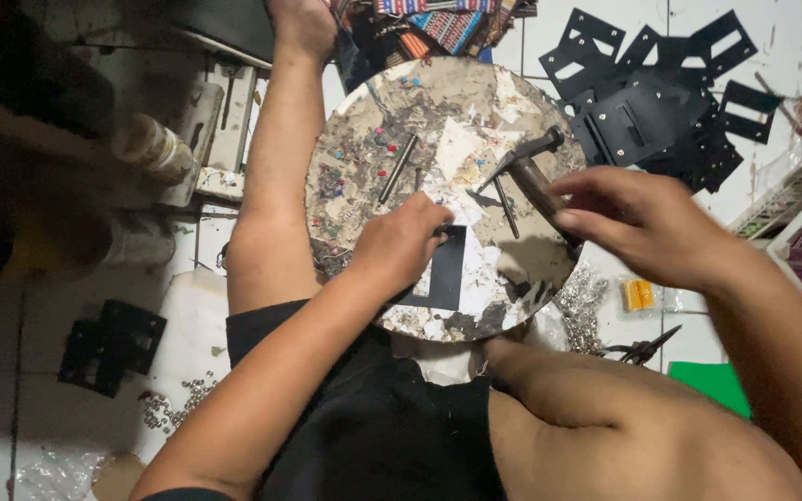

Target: Attaching metal rivets to black leather pieces using a hammer and punch tool on a workshop floor.

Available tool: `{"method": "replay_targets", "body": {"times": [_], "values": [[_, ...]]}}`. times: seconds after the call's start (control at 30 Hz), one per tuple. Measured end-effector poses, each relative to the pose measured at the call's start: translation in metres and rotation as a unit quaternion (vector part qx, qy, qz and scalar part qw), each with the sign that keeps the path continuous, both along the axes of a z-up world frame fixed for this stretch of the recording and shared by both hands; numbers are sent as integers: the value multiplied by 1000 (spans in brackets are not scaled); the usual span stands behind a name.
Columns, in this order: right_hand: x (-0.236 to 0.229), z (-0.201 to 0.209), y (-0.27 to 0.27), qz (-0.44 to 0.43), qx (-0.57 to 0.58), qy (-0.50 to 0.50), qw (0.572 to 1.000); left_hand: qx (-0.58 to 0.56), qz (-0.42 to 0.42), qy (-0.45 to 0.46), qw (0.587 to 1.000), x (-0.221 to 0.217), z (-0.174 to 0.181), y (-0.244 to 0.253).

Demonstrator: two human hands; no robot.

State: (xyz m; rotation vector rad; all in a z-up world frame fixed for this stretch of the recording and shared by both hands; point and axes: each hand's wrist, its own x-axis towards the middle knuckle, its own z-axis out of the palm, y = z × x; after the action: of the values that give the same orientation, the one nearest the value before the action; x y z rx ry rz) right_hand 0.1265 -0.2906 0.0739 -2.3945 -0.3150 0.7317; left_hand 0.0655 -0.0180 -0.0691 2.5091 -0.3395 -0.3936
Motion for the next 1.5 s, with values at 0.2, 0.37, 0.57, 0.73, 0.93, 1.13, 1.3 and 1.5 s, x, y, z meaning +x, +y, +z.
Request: {"method": "replay_targets", "body": {"times": [0.2, 0.37, 0.57, 0.73, 0.93, 1.13, 1.3, 1.5], "values": [[-18, -77, 35, 90, 221, 30, 971, -140, 23, -114, 983, -20, 9, 12], [-21, -93, 53, 89, 212, 166, 959, -138, 19, -176, 974, -34, 13, 11], [-19, -105, 50, 79, 196, 156, 965, -126, 7, -180, 975, -39, 32, 5], [-20, -117, 47, 71, 215, 189, 956, -138, -25, -163, 977, -39, 37, 1], [-23, -126, 44, 58, 231, 231, 943, -122, -30, -173, 977, -43, 41, -2], [-13, -114, 36, 127, 91, 164, 974, -106, -21, -152, 982, -42, 35, 0], [2, -80, 33, 136, 52, -17, 989, -94, 15, -128, 987, -41, 18, 3], [-16, -70, 22, -144, 409, -76, 898, -206, 157, -149, 954, -63, 5, 21]]}}
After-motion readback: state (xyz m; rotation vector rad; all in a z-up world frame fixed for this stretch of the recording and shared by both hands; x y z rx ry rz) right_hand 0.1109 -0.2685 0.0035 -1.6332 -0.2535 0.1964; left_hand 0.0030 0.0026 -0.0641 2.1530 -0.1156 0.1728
